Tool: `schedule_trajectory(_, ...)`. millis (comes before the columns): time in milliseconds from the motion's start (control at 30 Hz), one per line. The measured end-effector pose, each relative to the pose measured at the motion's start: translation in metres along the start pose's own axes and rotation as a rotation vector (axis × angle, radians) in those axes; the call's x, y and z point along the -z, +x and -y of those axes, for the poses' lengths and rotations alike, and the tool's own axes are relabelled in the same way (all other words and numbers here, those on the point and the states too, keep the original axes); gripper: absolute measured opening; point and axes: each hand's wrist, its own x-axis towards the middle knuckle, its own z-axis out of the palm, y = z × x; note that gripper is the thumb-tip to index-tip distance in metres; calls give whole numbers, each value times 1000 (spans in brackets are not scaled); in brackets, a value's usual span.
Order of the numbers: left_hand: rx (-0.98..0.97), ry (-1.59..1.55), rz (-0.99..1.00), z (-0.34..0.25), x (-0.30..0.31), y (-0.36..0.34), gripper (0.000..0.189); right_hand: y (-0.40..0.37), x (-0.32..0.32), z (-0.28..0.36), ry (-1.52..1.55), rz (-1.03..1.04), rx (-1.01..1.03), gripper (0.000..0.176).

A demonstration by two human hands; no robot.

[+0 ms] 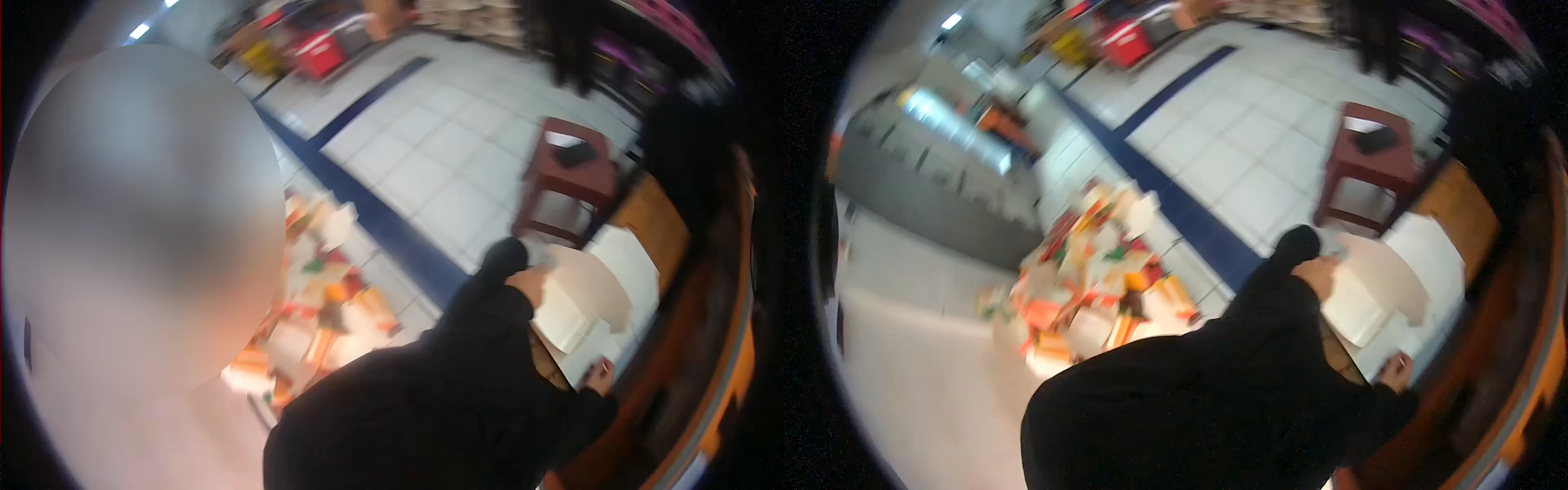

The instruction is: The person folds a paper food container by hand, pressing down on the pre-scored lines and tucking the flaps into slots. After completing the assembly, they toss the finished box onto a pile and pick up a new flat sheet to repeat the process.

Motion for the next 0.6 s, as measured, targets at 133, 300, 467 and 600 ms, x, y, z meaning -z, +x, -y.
schedule_trajectory(133,269,10,-555,106,103,53,31,-11,-17,46,-14,-17,-70,25)
schedule_trajectory(300,351,-593,-1374,427,395,-81,43,-16,-21,56,-108,41,-20,29)
schedule_trajectory(467,756,-323,-743,399,262,-151,55,-18,-37,63,-121,124,-60,37)
schedule_trajectory(600,437,-288,-469,231,116,-109,65,-21,-25,70,-279,79,13,36)
